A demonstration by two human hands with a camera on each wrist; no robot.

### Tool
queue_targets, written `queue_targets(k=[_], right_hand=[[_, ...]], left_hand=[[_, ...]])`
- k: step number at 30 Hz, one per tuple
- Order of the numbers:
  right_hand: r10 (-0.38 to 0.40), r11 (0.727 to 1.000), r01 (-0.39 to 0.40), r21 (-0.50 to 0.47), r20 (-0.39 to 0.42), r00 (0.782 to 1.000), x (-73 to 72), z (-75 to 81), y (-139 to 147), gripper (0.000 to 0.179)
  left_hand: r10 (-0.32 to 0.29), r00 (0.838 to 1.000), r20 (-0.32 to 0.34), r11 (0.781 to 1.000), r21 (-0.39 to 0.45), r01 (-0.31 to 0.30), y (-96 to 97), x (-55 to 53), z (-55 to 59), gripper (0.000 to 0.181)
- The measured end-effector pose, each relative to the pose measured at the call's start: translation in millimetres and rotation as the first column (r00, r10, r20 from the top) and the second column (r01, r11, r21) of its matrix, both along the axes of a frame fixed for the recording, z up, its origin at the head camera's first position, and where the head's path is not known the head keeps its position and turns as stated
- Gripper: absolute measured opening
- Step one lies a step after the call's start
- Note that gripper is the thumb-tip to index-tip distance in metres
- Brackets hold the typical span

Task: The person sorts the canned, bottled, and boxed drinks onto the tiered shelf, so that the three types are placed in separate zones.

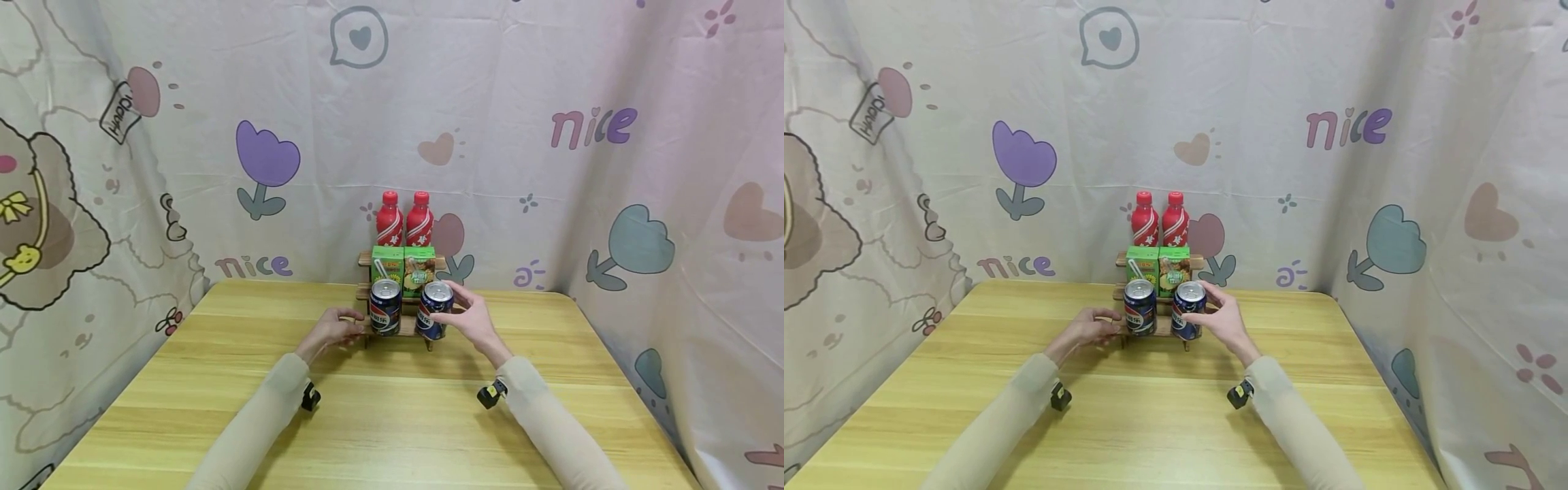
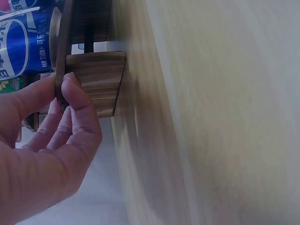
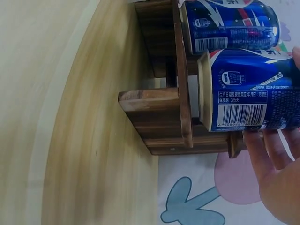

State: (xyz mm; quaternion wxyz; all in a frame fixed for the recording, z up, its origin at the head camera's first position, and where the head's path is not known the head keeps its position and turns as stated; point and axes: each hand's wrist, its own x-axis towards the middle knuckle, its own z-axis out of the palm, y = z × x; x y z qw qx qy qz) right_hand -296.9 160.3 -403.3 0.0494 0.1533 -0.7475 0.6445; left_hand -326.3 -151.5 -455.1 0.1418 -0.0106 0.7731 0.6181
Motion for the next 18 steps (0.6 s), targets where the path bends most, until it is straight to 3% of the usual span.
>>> queue_targets(k=[18], right_hand=[[0.024, 0.999, -0.025, 0.029, 0.025, 0.999, -5.1, 3.0, -17, 0.074]], left_hand=[[0.002, 1.0, 0.006, 1.0, -0.008, -0.002, 0.6, -0.5, 0.2, 0.031]])
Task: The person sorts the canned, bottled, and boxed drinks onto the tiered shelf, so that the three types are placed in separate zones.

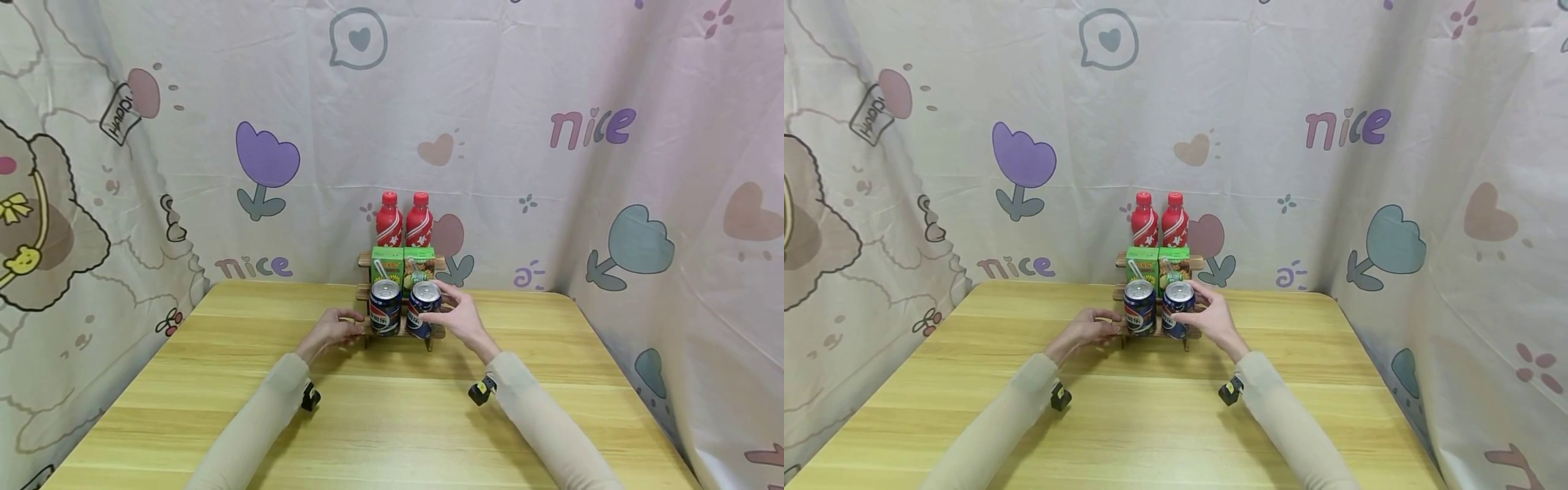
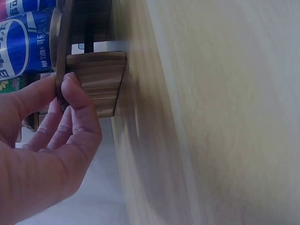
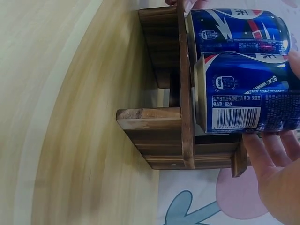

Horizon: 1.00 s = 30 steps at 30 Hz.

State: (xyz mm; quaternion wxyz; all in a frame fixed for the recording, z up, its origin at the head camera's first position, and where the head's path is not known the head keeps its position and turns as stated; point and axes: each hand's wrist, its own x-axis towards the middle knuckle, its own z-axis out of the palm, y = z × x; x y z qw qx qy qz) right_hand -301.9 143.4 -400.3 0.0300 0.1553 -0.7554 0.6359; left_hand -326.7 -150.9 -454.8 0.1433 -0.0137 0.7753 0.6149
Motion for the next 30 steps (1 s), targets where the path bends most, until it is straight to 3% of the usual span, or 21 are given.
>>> queue_targets(k=[19, 30], right_hand=[[0.005, 0.994, 0.0, 0.106, -0.045, 0.999, 1.3, 5.7, -4.9, 0.073], [0.048, 0.996, -0.043, 0.078, -0.06, 0.997, -3.2, 2.6, -6.2, 0.074]], left_hand=[[-0.018, 1.0, -0.02, 1.0, -0.019, 0.017, -1.1, -0.6, 0.2, 0.034], [-0.006, 1.0, -0.014, 1.0, -0.013, 0.005, -1.1, -0.1, 0.9, 0.031]])
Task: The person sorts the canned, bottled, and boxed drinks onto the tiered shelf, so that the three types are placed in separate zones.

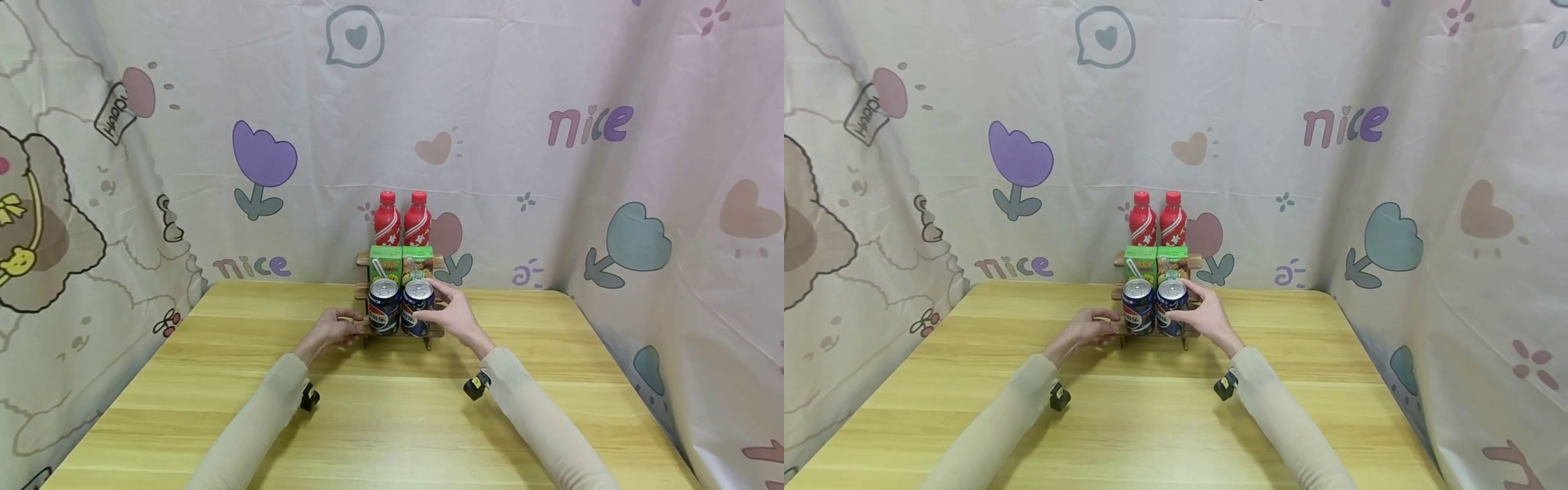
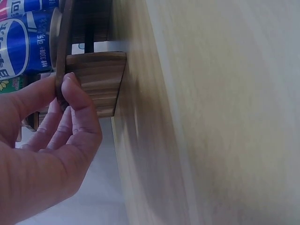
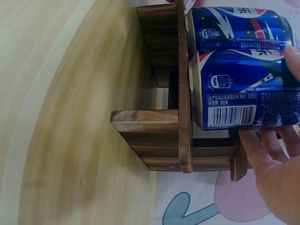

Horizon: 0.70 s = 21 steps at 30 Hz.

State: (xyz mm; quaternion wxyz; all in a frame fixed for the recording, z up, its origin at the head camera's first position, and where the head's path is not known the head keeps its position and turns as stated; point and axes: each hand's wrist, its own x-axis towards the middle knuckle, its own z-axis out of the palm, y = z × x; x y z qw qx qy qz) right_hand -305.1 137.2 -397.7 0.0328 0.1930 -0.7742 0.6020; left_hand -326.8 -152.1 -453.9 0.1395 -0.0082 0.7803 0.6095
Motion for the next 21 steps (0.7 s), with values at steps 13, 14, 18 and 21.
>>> queue_targets(k=[13, 14, 18, 21], right_hand=[[-0.027, 1.0, 0.027, -0.004, 0.012, 1.0, -13.3, -17.6, 2, 0.078], [-0.03, 1.0, 0.03, -0.01, 0.008, 1.0, -16.4, -21.3, 3, 0.078], [-0.046, 0.999, 0.046, -0.024, -0.02, 0.999, -22.3, -31.9, 4, 0.077], [-0.059, 0.998, 0.057, -0.041, -0.043, 0.997, -20.3, -34.6, 6, 0.072]], left_hand=[[-0.006, 1.0, -0.001, 1.0, -0.005, 0.006, 2.7, 0.6, 0.9, 0.033], [-0.004, 1.0, -0.002, 1.0, -0.003, 0.004, 2.5, 0.4, 0.7, 0.032], [-0.004, 1.0, -0.002, 1.0, 0.001, 0.004, 1.8, 0.5, -0.5, 0.032], [-0.002, 1.0, 0.001, 1.0, -0.005, 0.002, 1.4, 1.5, -1.2, 0.031]])
